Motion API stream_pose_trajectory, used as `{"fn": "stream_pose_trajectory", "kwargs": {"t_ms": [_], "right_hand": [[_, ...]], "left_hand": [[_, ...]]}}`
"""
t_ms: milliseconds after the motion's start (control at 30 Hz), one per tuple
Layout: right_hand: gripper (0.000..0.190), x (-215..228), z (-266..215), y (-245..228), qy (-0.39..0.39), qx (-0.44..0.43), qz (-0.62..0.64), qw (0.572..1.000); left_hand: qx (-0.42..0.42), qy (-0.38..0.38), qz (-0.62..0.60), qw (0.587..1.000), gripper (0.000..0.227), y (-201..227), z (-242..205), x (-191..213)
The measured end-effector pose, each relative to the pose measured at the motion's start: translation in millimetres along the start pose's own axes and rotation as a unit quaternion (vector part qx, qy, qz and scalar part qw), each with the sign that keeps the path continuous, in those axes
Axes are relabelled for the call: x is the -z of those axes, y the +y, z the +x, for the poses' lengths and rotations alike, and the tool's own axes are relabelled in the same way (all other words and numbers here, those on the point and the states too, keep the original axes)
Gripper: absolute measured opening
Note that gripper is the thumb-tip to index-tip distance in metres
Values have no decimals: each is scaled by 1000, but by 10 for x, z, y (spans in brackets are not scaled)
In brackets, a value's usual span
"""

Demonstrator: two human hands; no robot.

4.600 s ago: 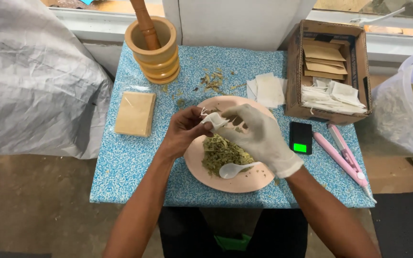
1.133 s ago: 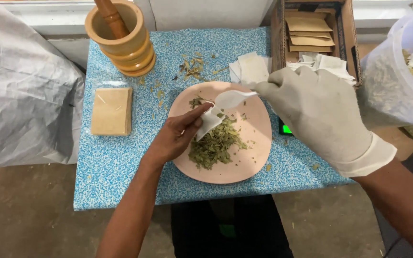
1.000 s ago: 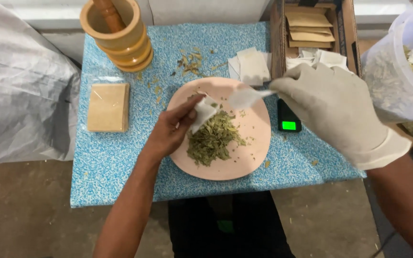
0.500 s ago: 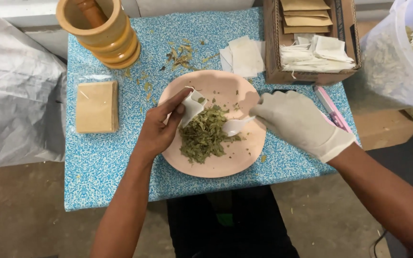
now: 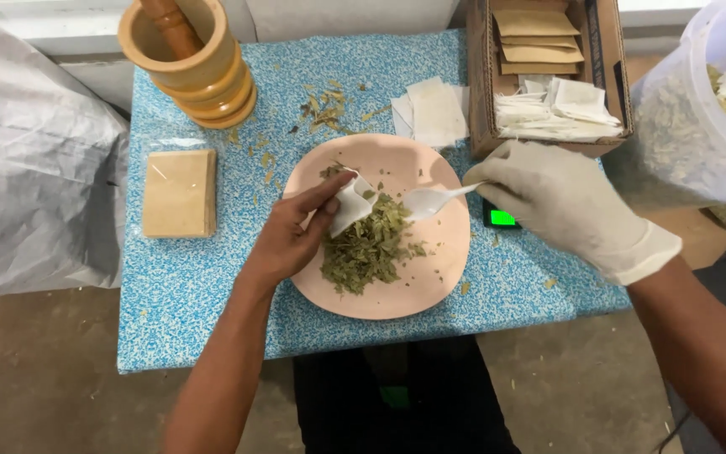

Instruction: The person scoops dried green leaves from a pink plate into small white filter bags using a plastic spoon. After filling, the person weighs each bag on a digital scale and seals it with a pink handheld sealer. The process is repeated for multiple bags.

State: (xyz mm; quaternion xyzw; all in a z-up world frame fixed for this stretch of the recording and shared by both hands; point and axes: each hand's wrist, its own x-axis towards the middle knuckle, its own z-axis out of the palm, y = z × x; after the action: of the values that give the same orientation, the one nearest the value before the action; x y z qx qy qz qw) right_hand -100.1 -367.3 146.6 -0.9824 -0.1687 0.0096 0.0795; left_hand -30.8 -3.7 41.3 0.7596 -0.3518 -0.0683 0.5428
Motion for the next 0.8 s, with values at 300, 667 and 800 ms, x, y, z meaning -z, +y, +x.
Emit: {"fn": "stream_pose_trajectory", "kwargs": {"t_ms": [300,667,800], "right_hand": [[29,344,162,-336,189,136,-161,959],[19,80,-14,-444,199,51,-131,970],[19,-530,-119,-634,35,-86,209,973]], "left_hand": [[12,-10,0,1000,46,53,5,1],[11,80,-51,995,46,-227,-35,-43],[-47,160,-89,982,48,-185,-20,-30]]}}
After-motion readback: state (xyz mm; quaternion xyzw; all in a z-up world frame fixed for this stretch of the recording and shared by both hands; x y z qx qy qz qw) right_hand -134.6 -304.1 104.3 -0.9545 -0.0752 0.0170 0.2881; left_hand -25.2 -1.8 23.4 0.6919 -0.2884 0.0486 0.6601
